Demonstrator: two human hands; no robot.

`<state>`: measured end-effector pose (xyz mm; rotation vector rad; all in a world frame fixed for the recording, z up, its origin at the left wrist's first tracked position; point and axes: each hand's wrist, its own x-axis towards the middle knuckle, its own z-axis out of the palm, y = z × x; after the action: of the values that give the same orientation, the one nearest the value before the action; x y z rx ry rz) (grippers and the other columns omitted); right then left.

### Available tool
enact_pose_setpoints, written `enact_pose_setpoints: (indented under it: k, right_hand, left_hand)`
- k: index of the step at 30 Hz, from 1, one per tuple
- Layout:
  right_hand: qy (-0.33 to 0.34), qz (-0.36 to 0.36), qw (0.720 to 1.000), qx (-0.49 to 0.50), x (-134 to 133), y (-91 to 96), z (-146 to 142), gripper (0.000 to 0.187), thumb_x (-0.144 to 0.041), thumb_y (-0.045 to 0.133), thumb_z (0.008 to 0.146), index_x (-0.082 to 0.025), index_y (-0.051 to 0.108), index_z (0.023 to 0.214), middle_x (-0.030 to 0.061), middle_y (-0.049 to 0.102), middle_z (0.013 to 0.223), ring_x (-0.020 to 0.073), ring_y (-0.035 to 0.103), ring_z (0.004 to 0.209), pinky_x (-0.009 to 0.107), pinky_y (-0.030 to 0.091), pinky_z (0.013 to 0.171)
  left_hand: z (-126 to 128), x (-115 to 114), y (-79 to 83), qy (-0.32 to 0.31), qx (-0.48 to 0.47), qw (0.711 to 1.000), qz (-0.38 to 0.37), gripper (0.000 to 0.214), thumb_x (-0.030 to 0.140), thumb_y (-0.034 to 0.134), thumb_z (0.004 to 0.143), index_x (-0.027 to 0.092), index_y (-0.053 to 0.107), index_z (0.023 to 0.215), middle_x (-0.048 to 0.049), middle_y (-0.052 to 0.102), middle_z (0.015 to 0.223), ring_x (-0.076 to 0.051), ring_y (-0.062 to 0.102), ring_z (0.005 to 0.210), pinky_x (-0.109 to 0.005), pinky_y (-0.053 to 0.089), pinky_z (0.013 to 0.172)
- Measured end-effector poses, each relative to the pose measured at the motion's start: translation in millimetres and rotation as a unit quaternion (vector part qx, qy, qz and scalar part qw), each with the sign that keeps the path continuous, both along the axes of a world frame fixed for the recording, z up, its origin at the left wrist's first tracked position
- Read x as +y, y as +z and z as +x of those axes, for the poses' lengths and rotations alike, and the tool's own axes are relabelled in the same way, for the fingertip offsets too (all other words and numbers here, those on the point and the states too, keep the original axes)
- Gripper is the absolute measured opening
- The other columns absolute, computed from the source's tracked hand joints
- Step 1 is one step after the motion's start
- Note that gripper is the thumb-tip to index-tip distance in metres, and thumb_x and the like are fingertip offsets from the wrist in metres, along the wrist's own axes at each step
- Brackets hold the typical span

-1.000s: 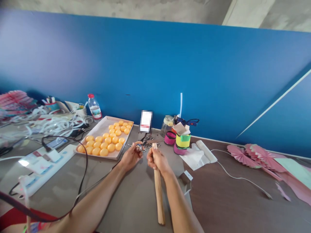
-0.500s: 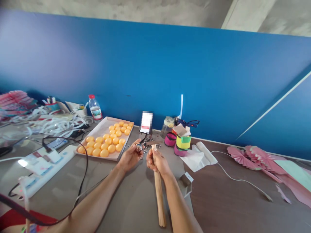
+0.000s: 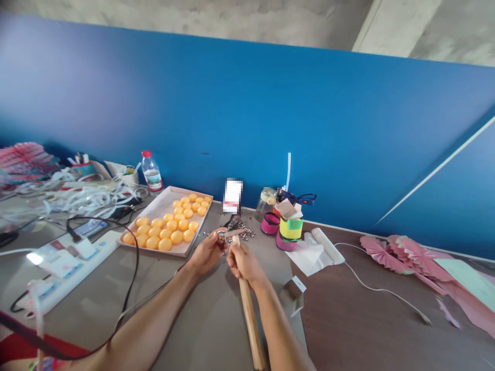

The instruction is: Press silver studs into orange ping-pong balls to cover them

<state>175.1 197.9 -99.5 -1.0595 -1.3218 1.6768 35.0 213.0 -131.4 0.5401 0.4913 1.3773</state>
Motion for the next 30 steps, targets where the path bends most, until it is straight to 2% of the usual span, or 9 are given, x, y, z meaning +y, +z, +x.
enact_pose_setpoints:
  k: [2, 5, 11, 14, 17, 20, 22, 25, 30]
  right_hand:
    - [-0.001, -0.017, 1.000, -0.026, 2.6, -3.7, 0.1, 0.048, -0.067, 0.053, 0.071, -0.022, 0.039, 0.071, -0.0089, 0.048, 0.046, 0.0037, 0.031, 0.025, 0.018, 0.013, 0.029]
    - [-0.022, -0.014, 0.999, 0.024, 8.4, -7.6, 4.9, 0.049, -0.068, 0.053, 0.070, -0.021, 0.042, 0.073, -0.0093, 0.049, 0.049, 0.0023, 0.028, 0.026, 0.018, 0.015, 0.031]
    - [-0.239, 0.034, 0.969, -0.045, 25.6, -25.4, 21.9, 0.037, -0.055, 0.059, 0.072, -0.022, 0.041, 0.069, -0.0059, 0.048, 0.052, 0.0067, 0.035, 0.032, 0.023, 0.022, 0.034]
    - [-0.281, 0.068, 0.948, -0.130, 32.2, -37.6, 26.9, 0.025, -0.046, 0.057, 0.075, -0.024, 0.045, 0.072, -0.0024, 0.050, 0.055, 0.0149, 0.048, 0.044, 0.027, 0.034, 0.040]
    - [-0.299, 0.112, 0.914, -0.249, 34.9, -43.5, 29.1, 0.019, -0.036, 0.053, 0.074, -0.022, 0.053, 0.088, 0.0069, 0.062, 0.076, 0.0252, 0.062, 0.071, 0.034, 0.047, 0.060]
    - [-0.309, 0.133, 0.882, -0.331, 35.3, -44.4, 29.0, 0.043, -0.026, 0.046, 0.074, -0.015, 0.050, 0.115, 0.0173, 0.063, 0.107, 0.0314, 0.061, 0.101, 0.040, 0.046, 0.084]
    - [-0.304, 0.137, 0.871, -0.362, 34.4, -43.4, 28.8, 0.055, -0.022, 0.042, 0.074, -0.010, 0.043, 0.127, 0.0213, 0.058, 0.120, 0.0325, 0.056, 0.112, 0.042, 0.043, 0.092]
    - [-0.282, 0.136, 0.855, -0.413, 31.4, -39.9, 29.0, 0.058, -0.017, 0.037, 0.075, -0.007, 0.039, 0.132, 0.0228, 0.055, 0.126, 0.0318, 0.055, 0.116, 0.040, 0.042, 0.094]
    - [-0.244, 0.101, 0.822, -0.504, 26.6, -34.0, 29.5, 0.051, -0.016, 0.035, 0.081, -0.011, 0.041, 0.132, 0.0194, 0.060, 0.120, 0.0290, 0.061, 0.107, 0.037, 0.044, 0.086]
  left_hand:
    - [-1.5, -0.5, 0.9, -0.011, -0.003, 1.000, -0.001, 0.035, 0.034, 0.075, 0.071, 0.013, 0.063, 0.097, -0.0005, 0.054, 0.068, -0.012, 0.050, 0.062, -0.025, 0.040, 0.060]
    - [-3.4, -0.7, 1.8, -0.021, -0.004, 1.000, -0.008, 0.037, 0.037, 0.073, 0.073, 0.013, 0.062, 0.099, -0.0030, 0.058, 0.076, -0.012, 0.052, 0.061, -0.025, 0.040, 0.058]
    - [-5.5, -0.6, 3.1, -0.024, -0.024, 0.999, -0.033, 0.040, 0.035, 0.073, 0.073, 0.017, 0.058, 0.106, -0.0004, 0.057, 0.075, -0.011, 0.053, 0.058, -0.024, 0.041, 0.054]
    - [-6.7, -1.1, 4.3, -0.021, -0.026, 0.999, -0.028, 0.045, 0.031, 0.074, 0.072, 0.020, 0.056, 0.111, 0.0006, 0.057, 0.074, -0.011, 0.054, 0.058, -0.024, 0.042, 0.055]
    - [-7.4, -1.4, 5.1, -0.016, -0.007, 1.000, -0.024, 0.043, 0.028, 0.075, 0.071, 0.020, 0.056, 0.109, -0.0007, 0.060, 0.077, -0.011, 0.056, 0.059, -0.023, 0.043, 0.054]
    - [-7.1, -1.7, 5.7, -0.006, 0.009, 1.000, -0.025, 0.038, 0.026, 0.076, 0.069, 0.019, 0.057, 0.101, -0.0010, 0.060, 0.079, -0.010, 0.057, 0.060, -0.021, 0.044, 0.055]
    - [-6.6, -1.8, 5.7, 0.001, 0.020, 0.999, -0.027, 0.036, 0.025, 0.077, 0.068, 0.018, 0.056, 0.096, -0.0008, 0.060, 0.079, -0.009, 0.056, 0.060, -0.020, 0.044, 0.054]
    - [-6.7, -1.6, 4.9, 0.002, 0.030, 0.999, -0.022, 0.035, 0.025, 0.078, 0.066, 0.017, 0.056, 0.092, -0.0004, 0.059, 0.077, -0.008, 0.054, 0.056, -0.019, 0.042, 0.051]
    - [-8.2, -0.4, 1.4, -0.013, 0.021, 1.000, -0.010, 0.034, 0.028, 0.077, 0.069, 0.018, 0.054, 0.092, -0.0006, 0.059, 0.076, -0.008, 0.052, 0.055, -0.020, 0.040, 0.051]
